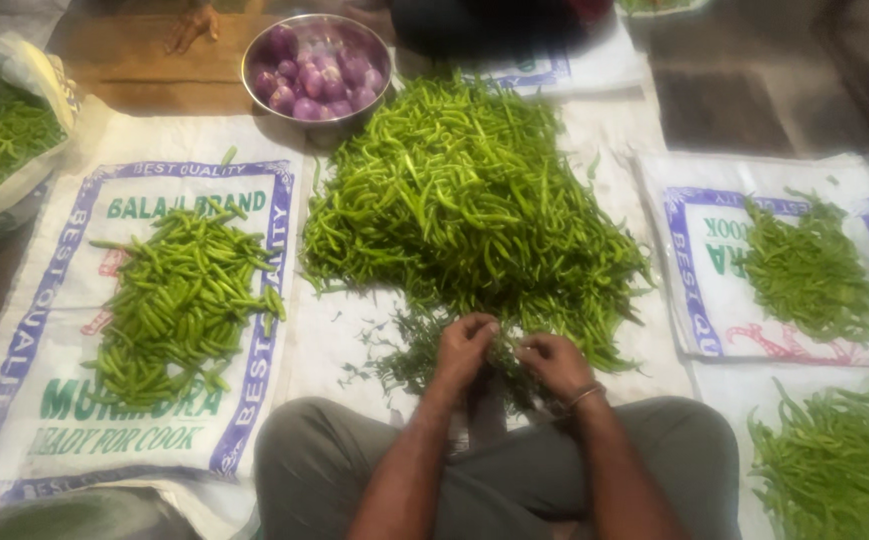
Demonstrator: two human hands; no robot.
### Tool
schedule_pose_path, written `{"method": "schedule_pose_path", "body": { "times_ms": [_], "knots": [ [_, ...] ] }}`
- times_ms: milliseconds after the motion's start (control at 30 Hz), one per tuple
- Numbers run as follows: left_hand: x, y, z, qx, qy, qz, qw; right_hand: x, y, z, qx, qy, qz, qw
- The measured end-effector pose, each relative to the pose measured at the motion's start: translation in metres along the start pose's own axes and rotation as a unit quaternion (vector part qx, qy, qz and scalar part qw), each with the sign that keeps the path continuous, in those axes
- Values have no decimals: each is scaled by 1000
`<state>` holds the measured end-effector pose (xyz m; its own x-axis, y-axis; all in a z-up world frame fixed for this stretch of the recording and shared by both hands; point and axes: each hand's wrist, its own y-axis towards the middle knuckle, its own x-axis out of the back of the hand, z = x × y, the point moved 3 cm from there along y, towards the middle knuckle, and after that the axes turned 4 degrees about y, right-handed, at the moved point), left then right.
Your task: The person sits on the floor and sorts a large pile of green chilies by hand, separating them into smaller piles on white sacks. A metal bowl containing red onions is visible nearby.
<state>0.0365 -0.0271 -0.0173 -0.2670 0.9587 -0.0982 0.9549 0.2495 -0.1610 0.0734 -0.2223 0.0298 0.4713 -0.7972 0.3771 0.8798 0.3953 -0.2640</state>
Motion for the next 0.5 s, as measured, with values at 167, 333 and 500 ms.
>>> {"method": "schedule_pose_path", "body": {
  "times_ms": [167, 333, 500],
  "knots": [
    [-12, 6, 34, 64, -110, 159, 979, -17, 5, 2, 56, -94, 67, 992],
    [20, 10, 15, 48, 37, 24, 998, 32, 2, -15, 23, 167, -56, 984],
    [62, 8, 9, 180, 181, -147, 956, 111, -7, -51, 11, 498, -136, 857]
  ]
}}
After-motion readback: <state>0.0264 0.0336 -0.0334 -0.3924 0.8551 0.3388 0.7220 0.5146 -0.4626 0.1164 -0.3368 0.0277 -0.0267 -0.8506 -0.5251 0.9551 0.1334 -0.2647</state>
